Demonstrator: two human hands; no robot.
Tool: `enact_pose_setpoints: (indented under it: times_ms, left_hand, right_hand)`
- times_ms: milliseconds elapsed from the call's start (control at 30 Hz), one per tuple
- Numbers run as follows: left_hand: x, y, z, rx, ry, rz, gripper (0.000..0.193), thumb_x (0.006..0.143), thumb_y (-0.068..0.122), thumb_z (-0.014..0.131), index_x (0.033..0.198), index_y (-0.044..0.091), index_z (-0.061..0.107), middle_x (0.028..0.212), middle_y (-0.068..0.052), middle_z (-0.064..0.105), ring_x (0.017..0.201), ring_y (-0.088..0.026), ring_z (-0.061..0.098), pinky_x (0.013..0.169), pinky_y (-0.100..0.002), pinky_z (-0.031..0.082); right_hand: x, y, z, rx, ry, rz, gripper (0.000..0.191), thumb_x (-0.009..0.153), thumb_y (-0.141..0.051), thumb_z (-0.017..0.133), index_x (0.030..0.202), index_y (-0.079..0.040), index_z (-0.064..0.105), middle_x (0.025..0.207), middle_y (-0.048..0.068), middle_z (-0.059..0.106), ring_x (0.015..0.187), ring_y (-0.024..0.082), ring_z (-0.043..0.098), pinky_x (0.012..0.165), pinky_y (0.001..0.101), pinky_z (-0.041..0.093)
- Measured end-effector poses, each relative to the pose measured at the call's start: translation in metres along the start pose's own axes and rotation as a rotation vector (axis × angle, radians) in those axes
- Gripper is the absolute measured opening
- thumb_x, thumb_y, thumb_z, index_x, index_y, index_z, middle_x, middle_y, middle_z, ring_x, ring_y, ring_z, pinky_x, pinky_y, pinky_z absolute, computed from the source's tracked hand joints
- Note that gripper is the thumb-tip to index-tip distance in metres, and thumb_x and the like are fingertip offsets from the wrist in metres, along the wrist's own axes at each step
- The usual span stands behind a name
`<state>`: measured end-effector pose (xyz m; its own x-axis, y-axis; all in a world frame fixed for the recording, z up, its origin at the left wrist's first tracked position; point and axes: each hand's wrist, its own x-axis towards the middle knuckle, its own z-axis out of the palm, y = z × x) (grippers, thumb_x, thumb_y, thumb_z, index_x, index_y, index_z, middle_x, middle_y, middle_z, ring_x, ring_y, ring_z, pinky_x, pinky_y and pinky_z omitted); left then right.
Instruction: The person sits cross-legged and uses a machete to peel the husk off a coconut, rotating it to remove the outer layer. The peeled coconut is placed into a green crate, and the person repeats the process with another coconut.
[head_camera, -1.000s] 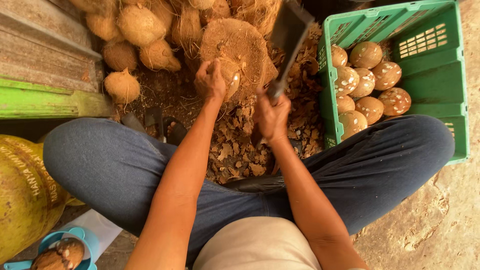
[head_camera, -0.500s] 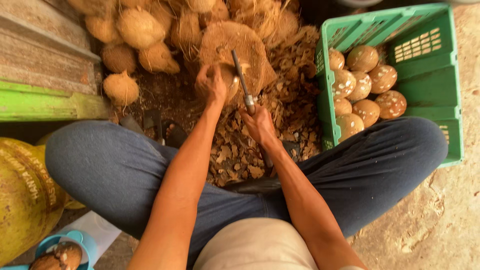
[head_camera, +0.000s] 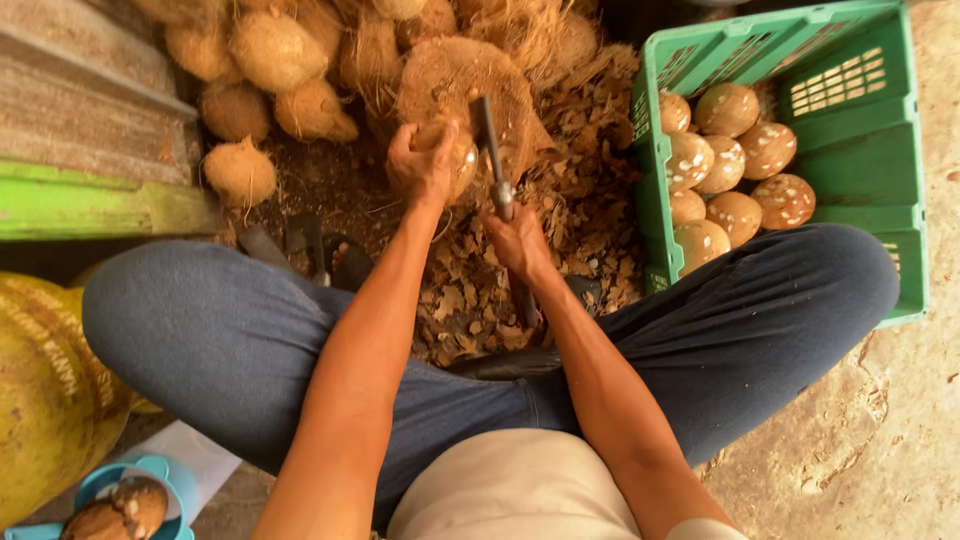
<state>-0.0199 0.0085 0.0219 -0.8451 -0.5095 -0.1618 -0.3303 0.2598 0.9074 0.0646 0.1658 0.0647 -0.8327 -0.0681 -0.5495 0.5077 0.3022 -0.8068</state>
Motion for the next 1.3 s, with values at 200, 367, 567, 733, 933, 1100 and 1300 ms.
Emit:
enact_pose_setpoints:
  times_ms: [200, 367, 567, 733, 933, 1100, 1300]
  left_hand:
    - [0.007, -0.007, 0.001, -0.047, -0.097, 0.125, 0.056, 0.076, 0.061, 0.071, 0.109, 0.015, 0.063, 0.102, -0.009, 0.061, 0.091, -0.025, 0.062, 0.070, -0.044, 0.053]
    - [0.009, 0.001, -0.001, 0.090, 0.059, -0.308, 0.054, 0.086, 0.065, 0.062, 0.098, 0.012, 0.059, 0.096, -0.010, 0.061, 0.082, -0.024, 0.060, 0.070, -0.043, 0.051]
    - [0.008, 0.002, 0.002, 0.124, -0.113, -0.149, 0.050, 0.088, 0.061, 0.060, 0.090, 0.011, 0.060, 0.097, -0.012, 0.067, 0.082, -0.022, 0.062, 0.070, -0.040, 0.051]
    - [0.012, 0.011, 0.011, 0.251, -0.017, -0.170, 0.044, 0.088, 0.061, 0.050, 0.092, 0.017, 0.058, 0.104, -0.008, 0.063, 0.080, -0.021, 0.058, 0.060, -0.038, 0.046]
    - [0.013, 0.022, 0.007, 0.314, -0.060, -0.266, 0.046, 0.088, 0.063, 0.048, 0.086, 0.018, 0.055, 0.089, -0.005, 0.060, 0.072, -0.019, 0.055, 0.058, -0.035, 0.040]
    - [0.010, 0.022, 0.008, 0.313, -0.049, -0.248, 0.045, 0.088, 0.061, 0.047, 0.085, 0.016, 0.055, 0.081, -0.003, 0.057, 0.067, -0.018, 0.052, 0.056, -0.035, 0.038]
    - [0.010, 0.019, 0.010, 0.083, -0.008, -0.210, 0.044, 0.087, 0.063, 0.048, 0.084, 0.019, 0.055, 0.072, -0.002, 0.057, 0.060, -0.017, 0.051, 0.052, -0.034, 0.041]
  right_hand:
    - [-0.001, 0.003, -0.005, -0.072, 0.038, -0.022, 0.029, 0.096, -0.022, 0.058, 0.073, -0.014, 0.044, 0.056, -0.001, 0.045, 0.042, 0.011, 0.040, 0.037, 0.0290, 0.039]
    - [-0.014, -0.004, -0.002, -0.129, 0.012, -0.074, 0.029, 0.093, -0.024, 0.061, 0.070, -0.019, 0.044, 0.055, -0.002, 0.044, 0.042, 0.010, 0.040, 0.038, 0.0271, 0.039]
    - [-0.015, -0.006, -0.017, 0.135, 0.097, -0.256, 0.034, 0.097, -0.025, 0.062, 0.069, -0.016, 0.045, 0.056, -0.003, 0.049, 0.041, 0.008, 0.042, 0.035, 0.0272, 0.041]
    - [-0.017, -0.004, -0.009, 0.090, 0.160, -0.264, 0.034, 0.099, -0.024, 0.063, 0.070, -0.015, 0.049, 0.055, -0.001, 0.049, 0.039, 0.008, 0.040, 0.034, 0.0273, 0.038]
    - [-0.026, -0.020, -0.023, 0.269, 0.059, -0.293, 0.033, 0.098, -0.024, 0.065, 0.070, -0.014, 0.050, 0.055, 0.000, 0.050, 0.038, 0.009, 0.043, 0.033, 0.0273, 0.040]
    - [-0.026, -0.023, -0.019, 0.361, 0.333, -0.459, 0.032, 0.101, -0.021, 0.065, 0.072, -0.012, 0.055, 0.054, 0.002, 0.054, 0.038, 0.012, 0.049, 0.034, 0.0285, 0.047]
    - [-0.026, -0.020, -0.007, -0.106, 0.077, -0.019, 0.038, 0.100, -0.031, 0.067, 0.073, -0.015, 0.046, 0.059, 0.000, 0.048, 0.044, 0.010, 0.042, 0.038, 0.0275, 0.041]
